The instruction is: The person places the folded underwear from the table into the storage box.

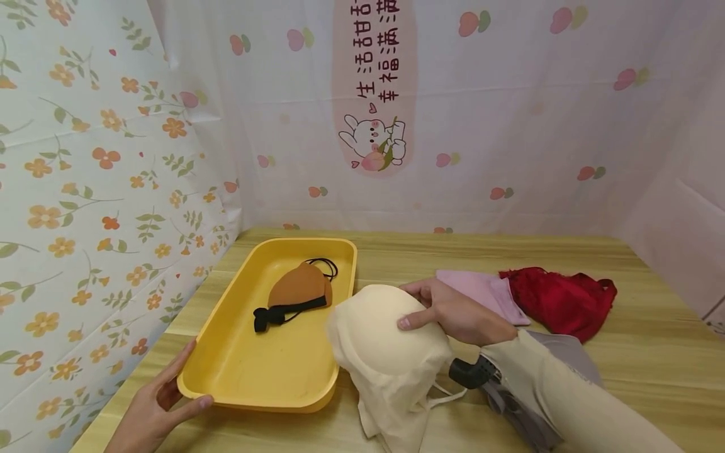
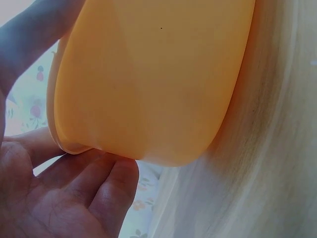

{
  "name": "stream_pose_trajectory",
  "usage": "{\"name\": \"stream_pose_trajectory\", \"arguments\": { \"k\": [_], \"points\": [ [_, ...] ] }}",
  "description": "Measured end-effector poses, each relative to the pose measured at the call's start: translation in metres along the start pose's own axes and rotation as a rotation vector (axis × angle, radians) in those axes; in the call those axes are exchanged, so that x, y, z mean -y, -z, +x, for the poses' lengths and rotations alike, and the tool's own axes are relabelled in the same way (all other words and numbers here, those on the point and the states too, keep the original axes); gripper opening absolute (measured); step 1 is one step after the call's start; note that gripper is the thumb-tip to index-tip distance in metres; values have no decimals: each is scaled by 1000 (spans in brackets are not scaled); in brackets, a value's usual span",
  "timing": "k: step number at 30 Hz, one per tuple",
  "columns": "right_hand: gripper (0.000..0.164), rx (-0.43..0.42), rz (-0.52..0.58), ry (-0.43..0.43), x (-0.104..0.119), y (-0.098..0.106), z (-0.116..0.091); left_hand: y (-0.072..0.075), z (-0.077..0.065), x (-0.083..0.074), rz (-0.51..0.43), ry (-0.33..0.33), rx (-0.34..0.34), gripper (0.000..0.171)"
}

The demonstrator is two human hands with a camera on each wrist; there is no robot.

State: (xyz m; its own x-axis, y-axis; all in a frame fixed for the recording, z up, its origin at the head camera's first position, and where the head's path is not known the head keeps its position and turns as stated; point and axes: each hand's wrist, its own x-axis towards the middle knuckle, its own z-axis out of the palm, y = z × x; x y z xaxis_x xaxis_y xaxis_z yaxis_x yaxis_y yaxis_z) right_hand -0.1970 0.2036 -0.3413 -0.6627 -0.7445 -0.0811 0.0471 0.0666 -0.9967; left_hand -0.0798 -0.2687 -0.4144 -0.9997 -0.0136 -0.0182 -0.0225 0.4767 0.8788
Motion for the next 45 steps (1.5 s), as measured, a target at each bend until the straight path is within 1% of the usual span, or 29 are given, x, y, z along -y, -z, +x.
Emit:
{"name": "stream_pose_trajectory", "arguments": {
  "k": [7,12,18,24,29,33,39,40,45],
  "points": [
    [62,-113,20,-49,21,-4,26,2,-1,0,3,-13,-1,97],
    [58,-157,46,-28,37,-6,44,2,-1,-3,7,-22,-1,96],
    [51,-198,69,27,55,-6,65,1,-1,-3,10,-34,2,95],
    [51,-274,106,73,85,-9,84,1,-2,-2,4,-28,0,95],
    [48,-303,131,111,105,-12,100,2,-3,-2,13,-21,-4,95],
    [48,-355,153,131,112,-12,116,2,-3,-2,27,-21,-3,96],
    [50,-485,165,103,111,-15,143,0,-3,-2,26,-14,-3,96],
    [50,-506,163,103,111,-16,147,0,-3,-3,22,-21,-4,96],
    [57,-622,166,159,109,-20,169,0,-2,-1,25,-39,-7,95]
  ]
}}
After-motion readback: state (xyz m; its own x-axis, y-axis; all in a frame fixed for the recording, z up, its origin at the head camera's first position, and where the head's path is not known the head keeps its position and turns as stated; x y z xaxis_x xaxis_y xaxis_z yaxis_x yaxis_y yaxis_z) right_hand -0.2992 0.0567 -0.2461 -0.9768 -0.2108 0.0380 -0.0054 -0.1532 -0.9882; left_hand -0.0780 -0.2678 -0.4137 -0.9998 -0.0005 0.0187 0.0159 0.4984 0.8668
